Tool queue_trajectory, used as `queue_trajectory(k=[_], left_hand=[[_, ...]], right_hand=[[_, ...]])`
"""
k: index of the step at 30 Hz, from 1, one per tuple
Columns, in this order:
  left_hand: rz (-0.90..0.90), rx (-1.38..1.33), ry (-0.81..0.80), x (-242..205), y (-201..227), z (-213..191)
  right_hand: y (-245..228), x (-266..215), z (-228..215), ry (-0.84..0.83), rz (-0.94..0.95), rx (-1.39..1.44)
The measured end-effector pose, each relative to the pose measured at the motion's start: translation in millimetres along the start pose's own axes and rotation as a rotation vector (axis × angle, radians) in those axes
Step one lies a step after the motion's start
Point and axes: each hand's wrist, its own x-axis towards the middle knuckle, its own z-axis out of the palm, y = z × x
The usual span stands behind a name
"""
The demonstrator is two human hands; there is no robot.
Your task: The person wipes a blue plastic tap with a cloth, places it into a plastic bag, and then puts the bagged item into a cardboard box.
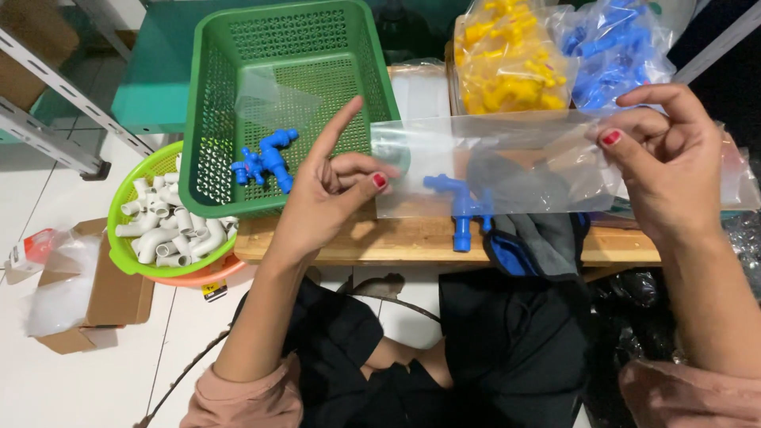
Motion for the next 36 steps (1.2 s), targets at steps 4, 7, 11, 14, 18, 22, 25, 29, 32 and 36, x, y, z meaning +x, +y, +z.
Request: queue_trajectory(k=[4,7,11,14,18,22,25,29,32,36], left_hand=[[-0.005,-0.050,0.042,-11.4,11.5,9.4],[0.009,0.011,0.140,-20.5,28.0,26.0],[-0.154,0.206,0.069,-32.4,59.6,45.0],[-0.223,0.314,-0.073,-38.0,75.1,54.2],[-0.248,0.299,-0.180,-45.3,87.9,60.2],[-0.266,0.303,-0.220,-46.4,86.4,57.4],[-0.260,0.234,-0.267,-44.8,76.0,51.7],[-0.285,0.107,-0.324,-42.7,64.5,47.1],[-0.246,0.132,-0.357,-39.3,55.9,44.4],[-0.179,0.217,-0.512,-31.3,41.3,36.9]], right_hand=[[-10.9,-3.5,15.9,-0.016,-0.028,-0.121],[-24.7,-16.0,30.9,0.022,-0.466,-0.580],[-40.9,-45.2,49.6,-0.249,-0.867,-0.633],[-67.1,-63.7,68.3,-0.513,-0.885,-0.567],[-79.3,-68.0,84.3,-0.691,-0.858,-0.471],[-84.9,-70.8,91.2,-0.718,-0.838,-0.401],[-88.7,-70.9,93.7,-0.721,-0.804,-0.390],[-90.8,-69.0,93.2,-0.772,-0.747,-0.350],[-80.2,-71.7,89.3,-0.743,-0.832,-0.448],[-68.3,-73.6,88.3,-0.807,-0.994,-0.464]])
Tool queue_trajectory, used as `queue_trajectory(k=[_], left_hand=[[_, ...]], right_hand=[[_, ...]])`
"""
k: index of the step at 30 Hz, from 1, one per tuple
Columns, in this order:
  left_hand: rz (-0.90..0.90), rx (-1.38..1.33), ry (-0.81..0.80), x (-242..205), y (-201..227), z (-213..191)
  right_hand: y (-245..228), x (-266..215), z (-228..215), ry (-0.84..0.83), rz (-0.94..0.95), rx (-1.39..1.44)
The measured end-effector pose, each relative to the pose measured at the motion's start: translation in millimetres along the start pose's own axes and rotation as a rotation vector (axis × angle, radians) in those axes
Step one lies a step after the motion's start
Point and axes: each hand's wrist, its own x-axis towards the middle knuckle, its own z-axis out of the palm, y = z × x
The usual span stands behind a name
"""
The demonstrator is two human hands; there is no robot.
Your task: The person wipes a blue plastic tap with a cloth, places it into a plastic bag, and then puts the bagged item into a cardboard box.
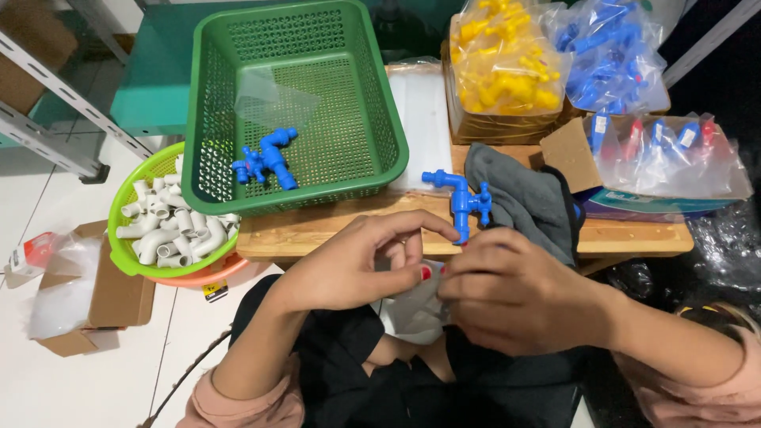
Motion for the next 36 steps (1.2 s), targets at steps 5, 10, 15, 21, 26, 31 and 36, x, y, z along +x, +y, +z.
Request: queue_trajectory(k=[5,10,15,21,26,31,36], left_hand=[[-0.040,0.259,-0.086,10.5,-17.2,-2.2],[0.009,0.340,-0.311,15.6,-25.4,-6.9],[0.305,0.051,-0.203,14.7,-43.1,-4.9],[0.404,-0.001,0.034,11.4,-52.2,6.7],[0.517,-0.089,0.115,17.7,-68.4,12.3],[0.494,-0.156,0.165,22.0,-83.8,21.0],[0.414,0.126,0.261,22.9,-75.8,29.9]], right_hand=[[-6.8,3.2,0.8,-0.192,-0.088,0.103],[-2.6,10.3,-8.2,-0.288,0.045,0.346],[8.5,10.6,-20.7,-0.171,0.241,0.650],[17.9,-6.9,-18.1,-0.029,0.378,0.516],[34.7,-12.6,-5.4,0.128,0.407,0.635],[63.7,-28.4,12.5,0.294,0.465,0.808],[63.6,-15.3,14.4,-0.196,1.040,0.003]])
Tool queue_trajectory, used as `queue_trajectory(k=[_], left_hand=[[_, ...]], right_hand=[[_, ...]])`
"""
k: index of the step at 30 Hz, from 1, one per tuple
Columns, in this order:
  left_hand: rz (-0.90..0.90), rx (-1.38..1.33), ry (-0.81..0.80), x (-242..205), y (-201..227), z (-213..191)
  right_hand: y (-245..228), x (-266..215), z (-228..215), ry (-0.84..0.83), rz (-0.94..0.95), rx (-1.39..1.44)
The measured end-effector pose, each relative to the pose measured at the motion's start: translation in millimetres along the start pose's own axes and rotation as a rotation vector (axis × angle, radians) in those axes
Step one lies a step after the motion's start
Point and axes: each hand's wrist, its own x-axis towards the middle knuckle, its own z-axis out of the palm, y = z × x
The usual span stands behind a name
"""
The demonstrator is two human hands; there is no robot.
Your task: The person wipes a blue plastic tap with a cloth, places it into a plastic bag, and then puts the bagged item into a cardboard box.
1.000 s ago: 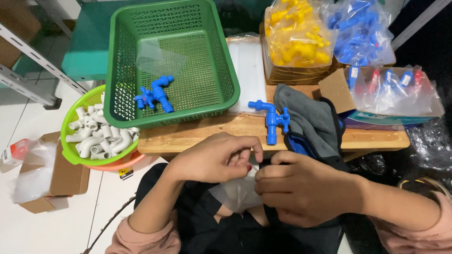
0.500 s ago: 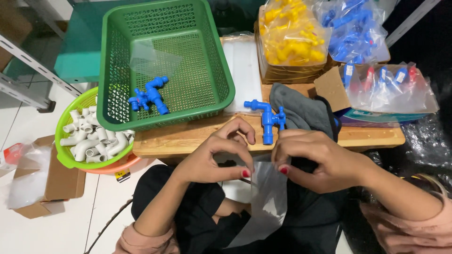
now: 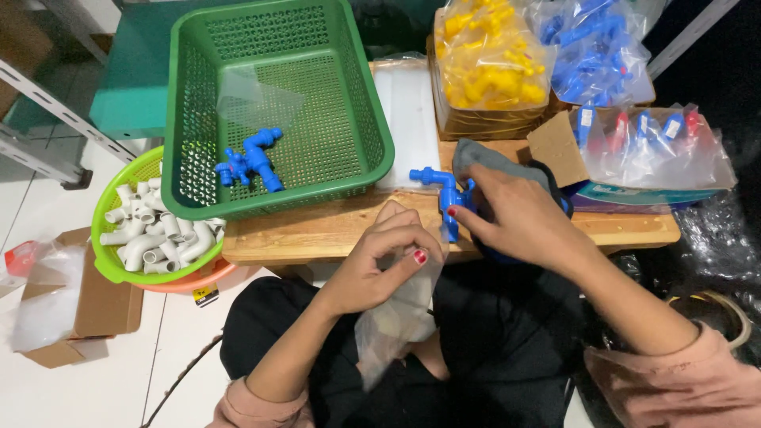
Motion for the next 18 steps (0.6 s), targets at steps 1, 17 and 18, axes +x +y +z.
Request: queue_trajectory(k=[1,17,18], left_hand=[[0.001,0.001,-0.001,-0.7,0.5,0.0],[-0.099,0.971,0.069,-6.0,-34.2,9.1],[-0.105,0.991,0.062,-5.3,-38.8,9.1]], right_hand=[[-2.2,-0.6,8.5,0.002,0.000,0.000],[12.2,-22.9,5.0,0.249,0.105,-0.230],[7.9,-29.7,-2.9,0.261,0.097,-0.271]])
